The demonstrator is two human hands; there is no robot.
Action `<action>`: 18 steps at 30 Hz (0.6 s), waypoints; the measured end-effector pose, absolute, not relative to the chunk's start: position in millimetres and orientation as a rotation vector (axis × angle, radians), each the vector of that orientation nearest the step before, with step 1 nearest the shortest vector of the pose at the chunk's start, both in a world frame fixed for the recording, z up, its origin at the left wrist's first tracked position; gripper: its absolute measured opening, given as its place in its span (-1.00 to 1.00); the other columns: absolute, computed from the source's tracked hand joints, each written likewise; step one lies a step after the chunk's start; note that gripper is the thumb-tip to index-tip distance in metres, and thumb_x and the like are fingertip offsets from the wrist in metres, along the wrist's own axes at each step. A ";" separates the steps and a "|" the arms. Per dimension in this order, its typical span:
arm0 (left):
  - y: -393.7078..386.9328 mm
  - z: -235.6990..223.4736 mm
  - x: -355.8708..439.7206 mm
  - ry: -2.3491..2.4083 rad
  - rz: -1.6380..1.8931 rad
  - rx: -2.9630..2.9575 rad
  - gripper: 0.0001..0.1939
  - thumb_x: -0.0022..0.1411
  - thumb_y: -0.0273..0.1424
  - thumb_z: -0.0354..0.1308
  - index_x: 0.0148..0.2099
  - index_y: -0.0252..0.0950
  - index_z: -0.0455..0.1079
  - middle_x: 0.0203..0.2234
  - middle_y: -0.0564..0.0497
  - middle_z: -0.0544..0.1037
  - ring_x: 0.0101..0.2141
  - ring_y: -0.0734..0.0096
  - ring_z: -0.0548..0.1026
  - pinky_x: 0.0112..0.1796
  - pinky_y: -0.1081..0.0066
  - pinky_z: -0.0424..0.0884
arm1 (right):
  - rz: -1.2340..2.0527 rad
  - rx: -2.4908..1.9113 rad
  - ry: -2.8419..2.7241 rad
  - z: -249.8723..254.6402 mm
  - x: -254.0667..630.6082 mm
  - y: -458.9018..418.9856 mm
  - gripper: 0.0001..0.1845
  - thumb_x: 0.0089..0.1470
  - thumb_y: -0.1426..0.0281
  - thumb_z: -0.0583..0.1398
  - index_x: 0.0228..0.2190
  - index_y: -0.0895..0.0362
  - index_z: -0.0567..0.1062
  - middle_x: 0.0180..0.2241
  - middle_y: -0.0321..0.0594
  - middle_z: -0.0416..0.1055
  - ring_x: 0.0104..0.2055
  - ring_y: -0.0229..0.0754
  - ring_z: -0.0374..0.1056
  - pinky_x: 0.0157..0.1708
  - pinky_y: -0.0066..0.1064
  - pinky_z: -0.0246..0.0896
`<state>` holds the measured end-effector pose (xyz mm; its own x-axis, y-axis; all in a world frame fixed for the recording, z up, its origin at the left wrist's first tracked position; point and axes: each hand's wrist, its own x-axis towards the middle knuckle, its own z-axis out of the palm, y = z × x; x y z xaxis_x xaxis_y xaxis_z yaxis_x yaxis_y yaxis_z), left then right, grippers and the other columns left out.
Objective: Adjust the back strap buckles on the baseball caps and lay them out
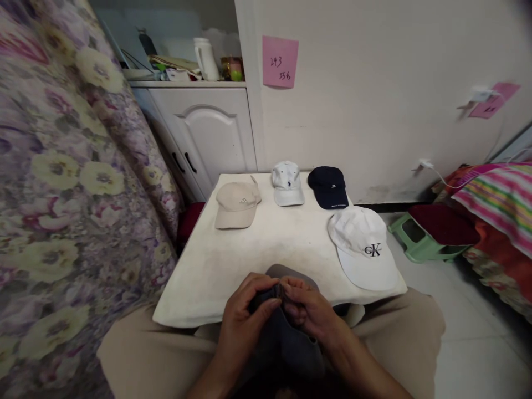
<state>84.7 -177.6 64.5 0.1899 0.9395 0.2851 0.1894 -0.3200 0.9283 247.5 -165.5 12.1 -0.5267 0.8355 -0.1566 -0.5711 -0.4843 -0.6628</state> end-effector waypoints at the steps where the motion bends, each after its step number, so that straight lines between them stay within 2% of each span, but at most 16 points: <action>1: -177.3 64.2 84.4 1.081 1.182 1.676 -0.84 0.21 -0.44 0.26 -0.14 -0.17 0.54 -0.26 0.03 0.54 -0.19 0.33 0.50 -0.16 0.41 0.38 | 2.067 -0.596 -0.701 12.0 248.0 -165.3 -0.61 -0.05 0.12 0.40 -0.47 0.10 0.38 -0.72 -0.45 0.08 -0.71 -0.44 -0.28 -0.70 -0.48 -0.46; 9: -176.9 68.1 84.7 1.059 1.074 1.689 -0.90 0.20 -0.42 0.28 -0.19 -0.20 0.54 -0.32 0.05 0.52 -0.26 0.35 0.49 -0.21 0.43 0.36 | 1.976 -0.613 -0.960 16.1 258.0 -161.1 -0.57 -0.02 0.09 0.37 -0.50 0.13 0.36 -0.70 -0.45 0.12 -0.69 -0.43 -0.16 -0.68 -0.48 -0.40; 14: -175.6 71.3 84.1 1.069 1.033 1.706 -0.89 0.21 -0.41 0.26 -0.17 -0.20 0.53 -0.32 0.04 0.53 -0.25 0.33 0.50 -0.21 0.41 0.36 | 1.909 -0.678 -1.087 23.1 264.5 -161.4 -0.58 0.08 0.06 0.30 -0.43 0.16 0.38 -0.63 -0.42 0.24 -0.66 -0.45 -0.08 -0.66 -0.53 -0.30; 18: -175.2 72.2 83.9 1.096 1.007 1.712 -0.87 0.21 -0.40 0.26 -0.17 -0.21 0.53 -0.33 0.03 0.55 -0.26 0.33 0.51 -0.22 0.41 0.38 | 1.896 -0.674 -1.034 29.2 266.6 -165.0 -0.63 0.05 0.14 0.34 -0.37 0.16 0.39 -0.60 -0.41 0.29 -0.66 -0.45 -0.04 -0.68 -0.57 -0.27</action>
<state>83.9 -175.2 72.2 0.2928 0.9391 0.1801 0.2585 -0.2591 0.9306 266.6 -165.0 29.2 -0.4928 0.8683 -0.0570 -0.4221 -0.2958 -0.8569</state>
